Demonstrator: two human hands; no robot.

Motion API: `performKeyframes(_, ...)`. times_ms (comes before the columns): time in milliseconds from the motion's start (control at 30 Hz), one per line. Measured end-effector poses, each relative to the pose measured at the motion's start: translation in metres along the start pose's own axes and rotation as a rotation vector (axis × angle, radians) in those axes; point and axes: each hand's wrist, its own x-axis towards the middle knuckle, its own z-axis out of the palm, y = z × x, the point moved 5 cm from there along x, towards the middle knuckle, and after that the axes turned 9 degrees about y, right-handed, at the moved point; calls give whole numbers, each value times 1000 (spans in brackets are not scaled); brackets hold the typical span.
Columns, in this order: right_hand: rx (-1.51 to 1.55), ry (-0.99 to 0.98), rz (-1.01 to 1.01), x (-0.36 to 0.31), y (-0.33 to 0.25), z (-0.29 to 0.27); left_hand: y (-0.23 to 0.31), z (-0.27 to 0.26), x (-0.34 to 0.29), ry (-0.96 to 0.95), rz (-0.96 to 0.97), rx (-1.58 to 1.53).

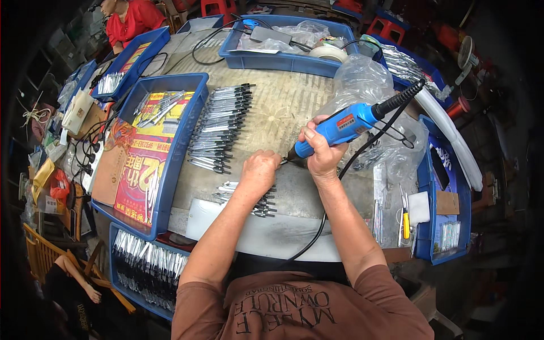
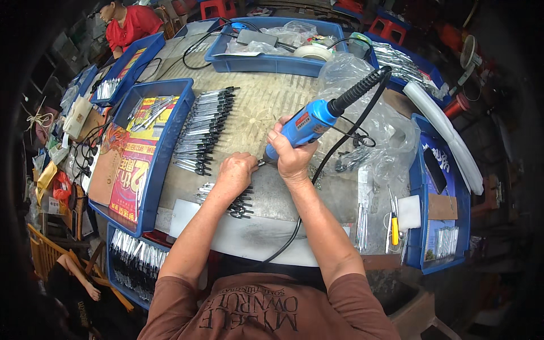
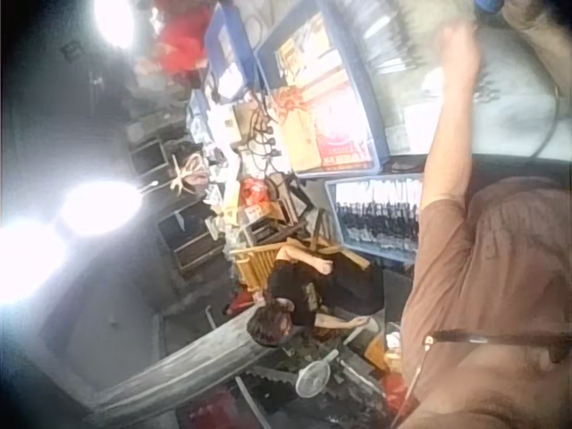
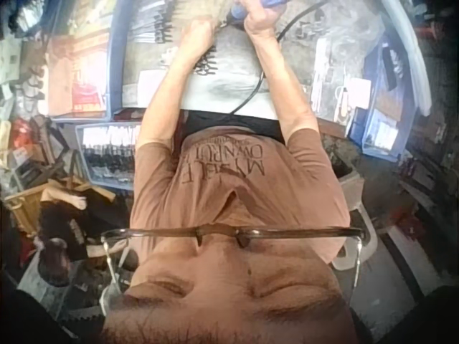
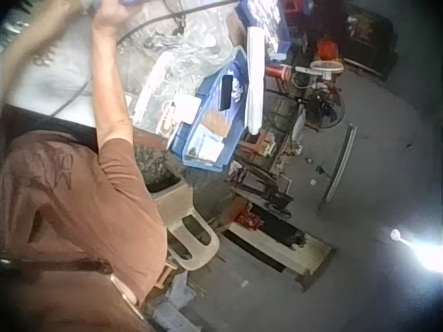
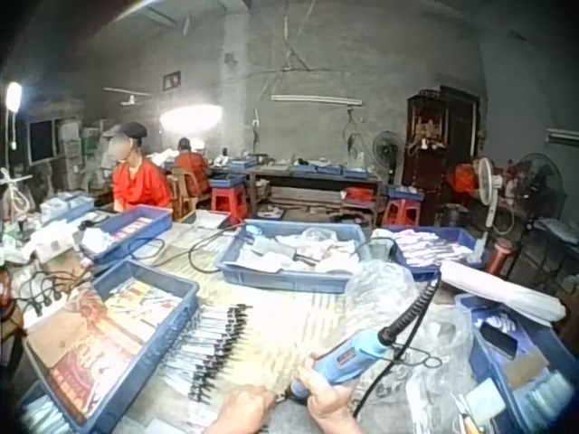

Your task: The person assembles small metal and plastic electronic components on a work bench using an electric screwdriver.

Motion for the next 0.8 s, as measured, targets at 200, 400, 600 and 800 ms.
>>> performKeyframes(200,-4,-24,16,0,4,3,-3,1,-1,-8,-4,-18)
performKeyframes(400,-37,-14,-8,-1,6,5,-2,0,-1,3,-3,-28)
performKeyframes(600,-41,-27,-9,0,3,4,-2,1,-1,4,-5,-40)
performKeyframes(800,-86,-49,-18,-1,4,5,-2,1,-1,11,-19,-56)
